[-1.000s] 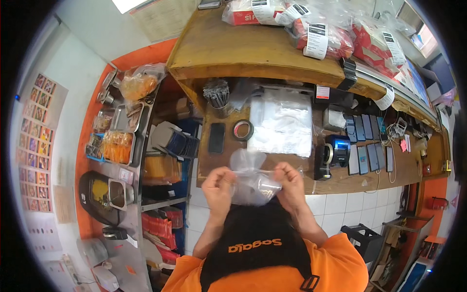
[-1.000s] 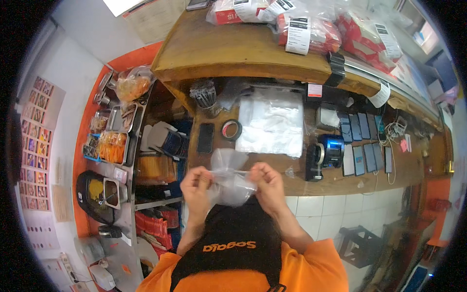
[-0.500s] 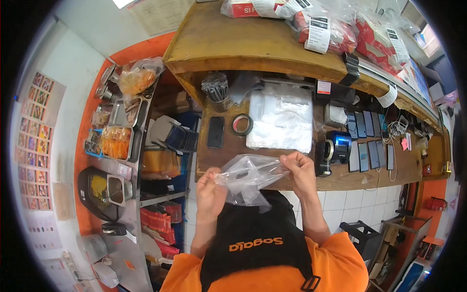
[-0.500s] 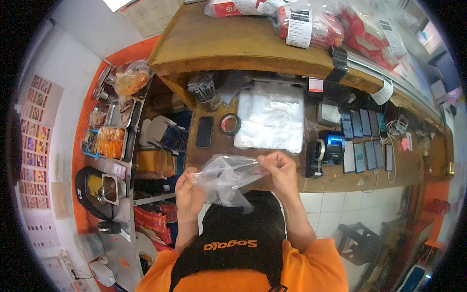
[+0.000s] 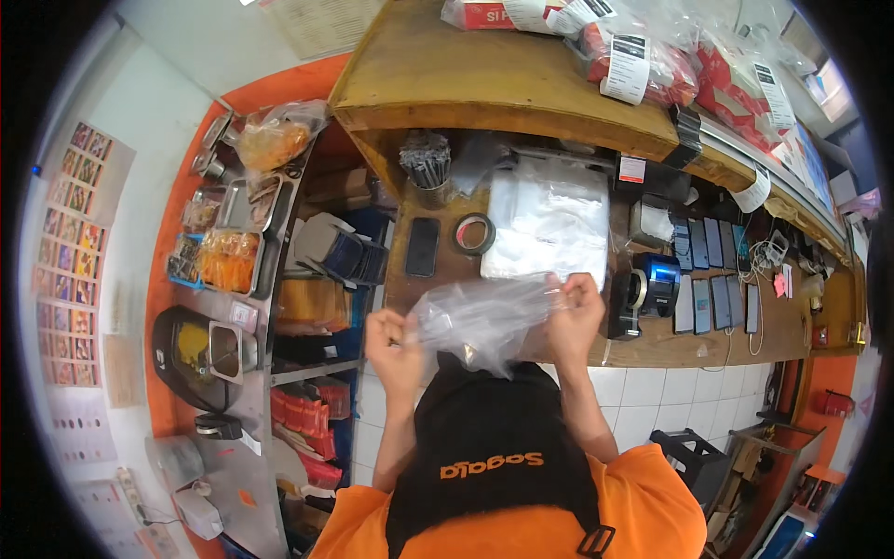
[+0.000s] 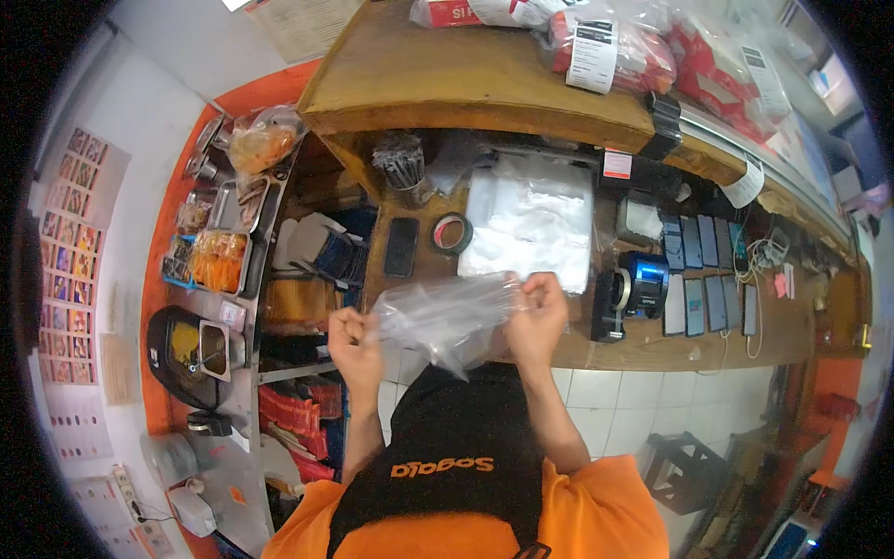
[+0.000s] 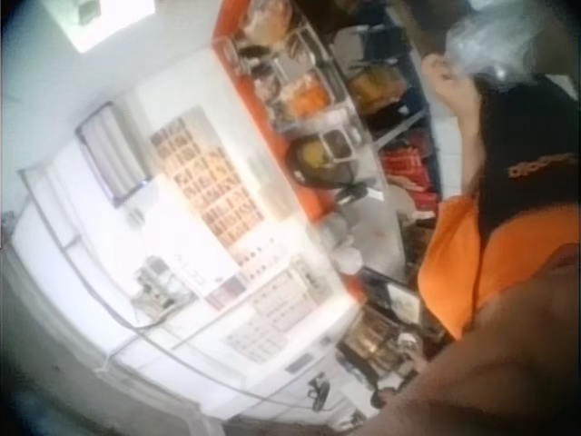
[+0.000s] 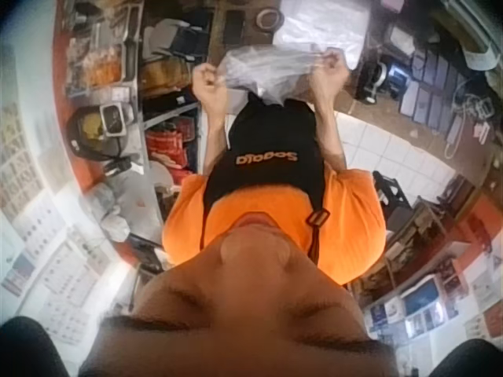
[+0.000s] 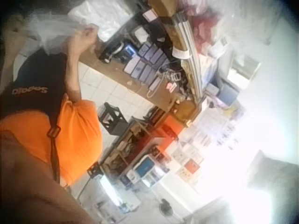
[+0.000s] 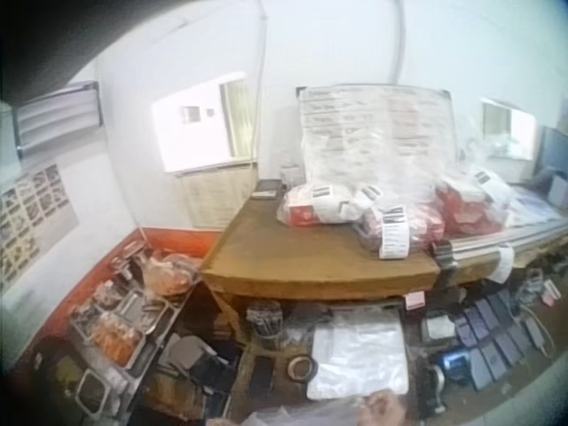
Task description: The person packs a food box into a plastic bag, applies a printed receipt label to it, and then ladles sauce into small plastic pouches using a spoon.
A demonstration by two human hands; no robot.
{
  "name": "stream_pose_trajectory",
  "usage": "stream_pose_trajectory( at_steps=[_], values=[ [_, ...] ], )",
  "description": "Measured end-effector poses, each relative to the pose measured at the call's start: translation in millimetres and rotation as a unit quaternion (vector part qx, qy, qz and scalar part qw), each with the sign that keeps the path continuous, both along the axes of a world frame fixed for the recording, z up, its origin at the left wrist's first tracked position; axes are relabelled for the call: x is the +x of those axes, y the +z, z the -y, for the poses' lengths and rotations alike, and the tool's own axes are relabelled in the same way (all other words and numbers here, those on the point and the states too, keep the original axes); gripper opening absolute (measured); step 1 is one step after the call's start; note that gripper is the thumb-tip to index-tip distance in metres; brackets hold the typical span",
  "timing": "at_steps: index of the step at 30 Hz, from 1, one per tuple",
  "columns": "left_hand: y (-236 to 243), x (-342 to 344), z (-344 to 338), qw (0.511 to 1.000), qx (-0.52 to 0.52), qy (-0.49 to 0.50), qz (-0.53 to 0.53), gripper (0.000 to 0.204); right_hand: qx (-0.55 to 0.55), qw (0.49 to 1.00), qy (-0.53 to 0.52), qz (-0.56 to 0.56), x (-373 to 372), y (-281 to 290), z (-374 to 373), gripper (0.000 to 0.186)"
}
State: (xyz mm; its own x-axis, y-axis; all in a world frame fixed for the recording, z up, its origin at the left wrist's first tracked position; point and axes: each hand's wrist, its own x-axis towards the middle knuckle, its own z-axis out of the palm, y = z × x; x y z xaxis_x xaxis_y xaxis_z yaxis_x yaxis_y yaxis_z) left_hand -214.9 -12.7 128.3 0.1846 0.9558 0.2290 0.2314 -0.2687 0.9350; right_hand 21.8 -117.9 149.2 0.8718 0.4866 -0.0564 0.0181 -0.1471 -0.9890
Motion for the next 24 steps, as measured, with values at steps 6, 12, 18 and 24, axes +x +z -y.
stream_pose_trajectory(
  at_steps=[6,12,18,24],
  values=[
    [-14.0,-17.7,8.7,0.983,-0.163,-0.019,-0.084,0.037,0.194,0.949,-0.083,-0.233,4.3,-1.5,-1.9,0.015],
    [36.4,37.8,58.1,0.968,0.206,-0.06,-0.131,0.037,0.096,0.992,0.067,0.055,-35.0,11.6,-13.1,0.017],
    [27.4,-2.5,0.7,0.971,0.159,0.022,-0.175,0.019,-0.131,0.839,0.311,0.427,-12.1,2.8,20.2,0.045],
    [57.1,-26.7,-0.6,0.969,0.086,-0.043,-0.229,0.011,-0.238,0.889,0.347,0.178,39.6,18.7,33.9,0.03]
  ],
)
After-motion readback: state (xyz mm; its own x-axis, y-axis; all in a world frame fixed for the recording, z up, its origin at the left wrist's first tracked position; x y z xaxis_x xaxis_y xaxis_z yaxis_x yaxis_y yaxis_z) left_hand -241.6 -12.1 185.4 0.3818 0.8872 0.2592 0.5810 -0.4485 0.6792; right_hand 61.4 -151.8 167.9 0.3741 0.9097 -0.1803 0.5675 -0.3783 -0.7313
